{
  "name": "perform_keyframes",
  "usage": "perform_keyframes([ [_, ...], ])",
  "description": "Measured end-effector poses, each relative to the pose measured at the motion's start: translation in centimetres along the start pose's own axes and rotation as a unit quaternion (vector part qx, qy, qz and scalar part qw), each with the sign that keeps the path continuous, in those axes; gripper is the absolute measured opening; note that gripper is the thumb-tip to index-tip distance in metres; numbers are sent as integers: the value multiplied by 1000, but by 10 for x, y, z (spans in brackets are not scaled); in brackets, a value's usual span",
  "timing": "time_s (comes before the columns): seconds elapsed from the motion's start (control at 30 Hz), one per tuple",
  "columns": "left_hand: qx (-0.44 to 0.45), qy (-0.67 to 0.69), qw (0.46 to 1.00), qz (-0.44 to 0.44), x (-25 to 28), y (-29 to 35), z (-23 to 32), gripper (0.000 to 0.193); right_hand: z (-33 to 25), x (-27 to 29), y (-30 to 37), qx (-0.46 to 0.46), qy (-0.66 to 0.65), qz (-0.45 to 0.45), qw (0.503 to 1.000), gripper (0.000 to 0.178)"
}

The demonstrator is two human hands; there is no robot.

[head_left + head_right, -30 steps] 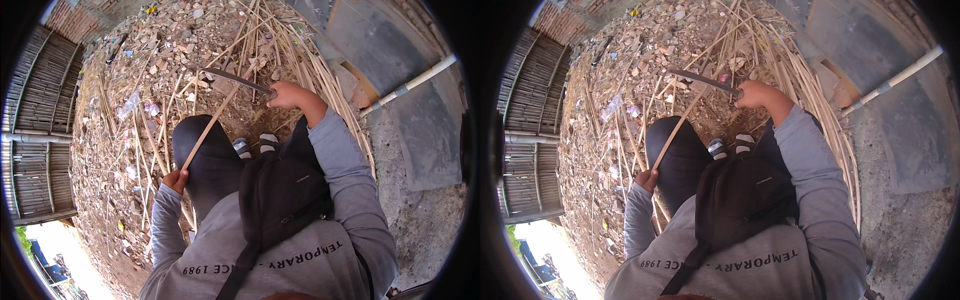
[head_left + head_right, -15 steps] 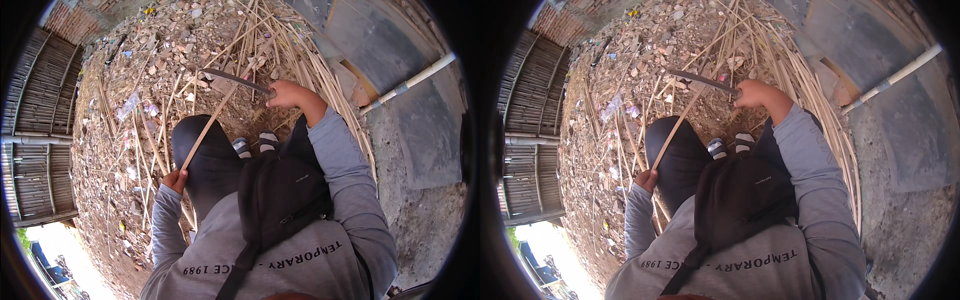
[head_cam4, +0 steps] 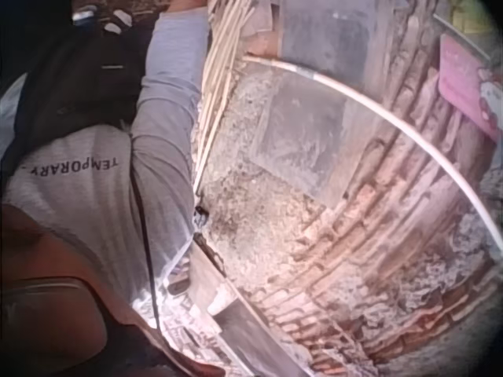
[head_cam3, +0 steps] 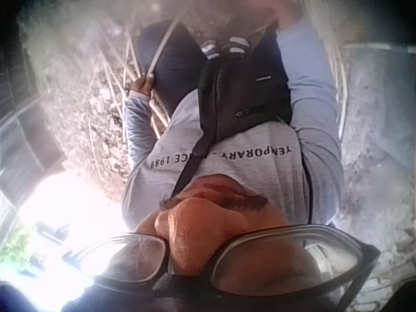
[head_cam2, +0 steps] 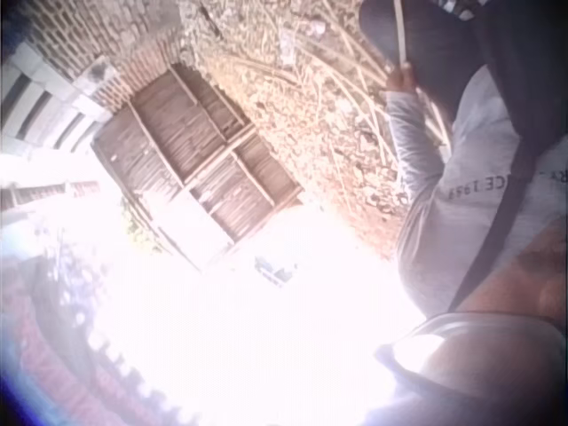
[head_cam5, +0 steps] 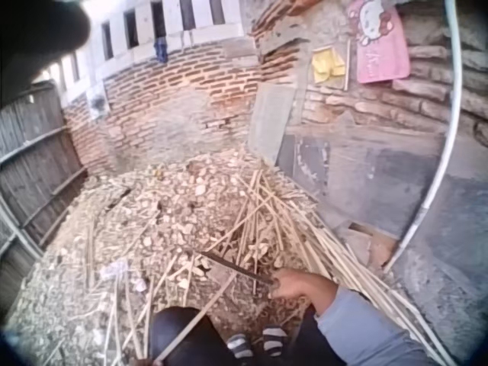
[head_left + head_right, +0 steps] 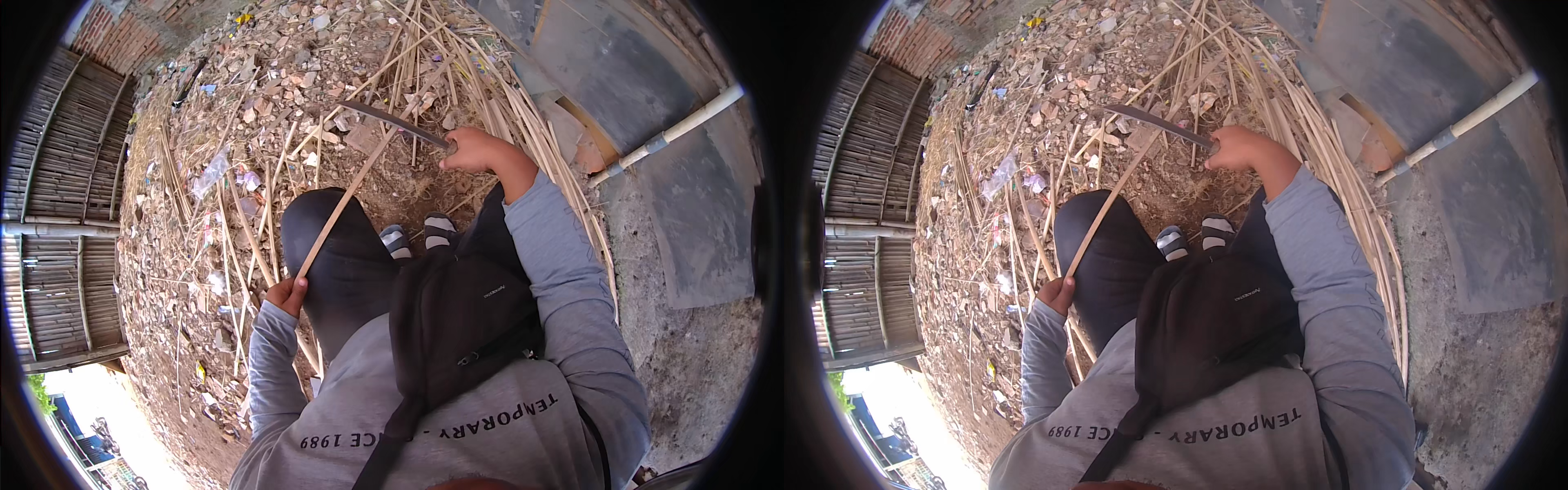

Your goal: The person shaves thin strips of wood by hand using a blade. They hold the wood strip steady and repeatedly pull the blade along its length to refine the surface.

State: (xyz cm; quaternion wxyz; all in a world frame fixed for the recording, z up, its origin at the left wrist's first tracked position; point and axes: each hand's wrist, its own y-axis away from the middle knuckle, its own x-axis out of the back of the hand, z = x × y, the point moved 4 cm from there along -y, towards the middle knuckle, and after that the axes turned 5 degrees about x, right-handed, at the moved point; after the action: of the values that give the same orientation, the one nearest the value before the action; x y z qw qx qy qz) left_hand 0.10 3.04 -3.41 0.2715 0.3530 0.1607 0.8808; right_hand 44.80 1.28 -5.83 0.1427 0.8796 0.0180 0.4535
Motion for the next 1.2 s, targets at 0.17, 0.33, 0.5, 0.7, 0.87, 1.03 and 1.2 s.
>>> perform_keyframes([
  [0.17, 0, -5, 1000, 0, 1, -1, -4, 51, -23, -8, 5, 38, 8, -61, 997, 58],
  [0.33, -2, -3, 1000, 10, 0, 2, 1, 53, -27, -4, 6, 53, 15, -55, 997, 56],
  [0.5, -16, -8, 1000, 12, 0, 3, 6, 56, -12, -2, 4, 19, 3, -20, 1000, 58],
  [0.7, 16, -11, 1000, -6, 3, 0, -2, 51, -14, -2, 4, 21, 3, -16, 1000, 51],
  [0.87, 4, -5, 1000, -1, 2, 1, 1, 52, -15, -2, 3, 25, 9, -17, 999, 53],
  [1.03, 25, -1, 1000, -16, 3, -2, -6, 52, -16, -2, 4, 21, 17, -18, 999, 58],
  [1.2, -18, 20, 1000, 5, -1, -1, 0, 53, -14, -4, 4, 45, 24, 7, 999, 56],
])
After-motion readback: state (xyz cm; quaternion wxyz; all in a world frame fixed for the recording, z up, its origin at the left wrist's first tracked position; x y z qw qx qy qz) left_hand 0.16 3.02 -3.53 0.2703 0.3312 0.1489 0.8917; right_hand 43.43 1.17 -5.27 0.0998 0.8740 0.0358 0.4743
